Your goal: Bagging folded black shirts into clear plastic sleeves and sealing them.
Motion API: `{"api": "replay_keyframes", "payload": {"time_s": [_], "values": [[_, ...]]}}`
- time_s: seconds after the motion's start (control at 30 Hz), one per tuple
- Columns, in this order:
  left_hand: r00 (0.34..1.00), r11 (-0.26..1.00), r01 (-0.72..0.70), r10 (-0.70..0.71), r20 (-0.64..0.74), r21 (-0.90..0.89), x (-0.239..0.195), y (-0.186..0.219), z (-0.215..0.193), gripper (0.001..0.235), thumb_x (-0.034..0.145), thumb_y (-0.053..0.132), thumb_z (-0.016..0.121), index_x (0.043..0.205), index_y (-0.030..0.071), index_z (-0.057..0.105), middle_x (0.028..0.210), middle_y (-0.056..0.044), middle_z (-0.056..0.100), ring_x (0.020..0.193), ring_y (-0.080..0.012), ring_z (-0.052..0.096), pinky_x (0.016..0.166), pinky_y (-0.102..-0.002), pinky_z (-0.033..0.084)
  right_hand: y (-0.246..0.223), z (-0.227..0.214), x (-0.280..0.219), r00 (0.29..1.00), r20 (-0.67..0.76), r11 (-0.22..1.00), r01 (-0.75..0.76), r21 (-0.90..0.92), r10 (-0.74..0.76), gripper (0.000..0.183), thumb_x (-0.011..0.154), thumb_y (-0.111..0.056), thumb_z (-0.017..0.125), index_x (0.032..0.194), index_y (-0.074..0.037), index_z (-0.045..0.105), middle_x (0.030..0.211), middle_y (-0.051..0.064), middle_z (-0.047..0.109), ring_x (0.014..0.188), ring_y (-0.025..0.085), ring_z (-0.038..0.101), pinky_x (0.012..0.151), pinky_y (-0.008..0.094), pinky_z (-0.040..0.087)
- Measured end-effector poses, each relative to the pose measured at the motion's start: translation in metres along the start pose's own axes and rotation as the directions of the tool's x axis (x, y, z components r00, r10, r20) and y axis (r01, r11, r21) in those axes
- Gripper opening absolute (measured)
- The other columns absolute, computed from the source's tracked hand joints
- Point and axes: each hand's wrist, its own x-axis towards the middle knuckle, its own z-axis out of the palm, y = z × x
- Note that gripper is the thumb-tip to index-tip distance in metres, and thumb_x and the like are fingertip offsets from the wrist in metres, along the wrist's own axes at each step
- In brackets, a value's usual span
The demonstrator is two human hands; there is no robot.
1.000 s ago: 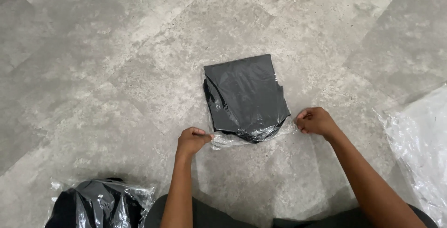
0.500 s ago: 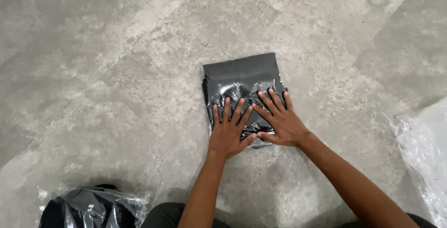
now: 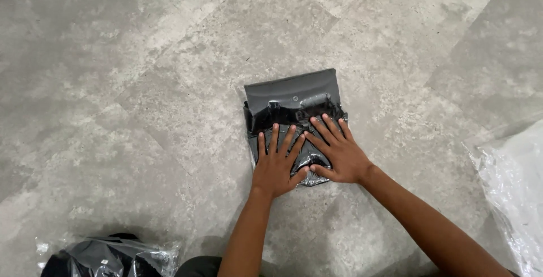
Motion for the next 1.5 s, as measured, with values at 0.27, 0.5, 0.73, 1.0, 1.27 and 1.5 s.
{"api": "replay_keyframes", "payload": {"time_s": [0.27,0.5,0.73,1.0,1.27,1.5], "values": [[1.000,1.000,-0.002,0.002,-0.019,0.018,0.000,-0.002,0.005,0.082,0.102,0.069,0.031,0.170,0.027,0.020,0.178,-0.007,0.013,0.161,-0.0479,0.008,0.123,-0.073,0.008,-0.001,-0.010,0.003,0.993,0.113,1.000,-0.013,-0.021,0.016,0.084,0.097,-0.073,0.044,0.168,-0.032,0.027,0.178,0.005,0.012,0.163,0.035,0.007,0.125,0.060,0.008],[1.000,1.000,0.002,-0.002,-0.024,-0.017,0.000,-0.002,0.008,0.081,0.103,0.071,0.026,0.169,0.025,0.024,0.178,-0.008,0.013,0.160,-0.0488,0.009,0.122,-0.074,0.006,0.005,-0.041,0.041,0.968,0.188,0.970,-0.194,0.145,0.166,0.042,0.107,-0.052,0.039,0.127,-0.033,0.070,0.145,-0.005,0.057,0.145,0.026,0.044,0.116,0.061,0.031],[1.000,0.998,-0.001,0.002,0.014,-0.061,0.001,-0.001,0.001,0.080,0.103,0.070,0.029,0.170,0.027,0.021,0.178,-0.008,0.012,0.160,-0.0482,0.007,0.121,-0.074,0.005,0.049,-0.015,0.155,0.937,0.104,0.909,-0.348,0.228,0.333,0.067,0.096,-0.029,0.068,0.157,-0.025,0.038,0.161,0.000,0.036,0.157,0.032,0.021,0.117,0.069,0.031],[0.901,0.919,0.226,-0.071,0.427,-0.324,0.027,-0.001,-0.069,0.103,0.083,0.095,0.027,0.163,0.030,0.037,0.176,-0.005,0.016,0.160,-0.0432,0.010,0.126,-0.072,0.005,0.051,-0.014,0.188,0.916,0.211,0.911,-0.269,-0.312,0.343,0.075,0.076,-0.046,0.090,0.137,-0.015,0.058,0.124,0.006,0.060,0.123,0.028,0.050,0.101,0.054,0.032],[0.985,0.657,0.166,-0.141,0.096,-0.736,-0.021,0.089,-0.065,0.031,0.086,0.016,0.071,0.116,0.009,0.068,0.107,-0.005,0.069,0.095,-0.0238,0.065,0.089,-0.036,0.046,-0.001,-0.078,0.138,0.962,-0.072,0.941,-0.274,-0.197,0.265,0.055,0.071,-0.028,0.088,0.112,-0.009,0.056,0.107,0.011,0.065,0.099,0.030,0.063,0.094,0.043,0.041],[0.979,0.900,0.202,-0.200,0.045,-0.386,-0.007,0.095,0.006,0.047,0.086,0.022,0.062,0.128,0.003,0.067,0.126,-0.016,0.068,0.109,-0.0409,0.059,0.101,-0.053,0.038,-0.069,-0.169,0.052,0.954,-0.277,0.981,-0.149,-0.126,0.110,0.056,0.068,-0.014,0.084,0.114,-0.014,0.053,0.094,0.003,0.074,0.095,0.023,0.069,0.092,0.040,0.039]]}}
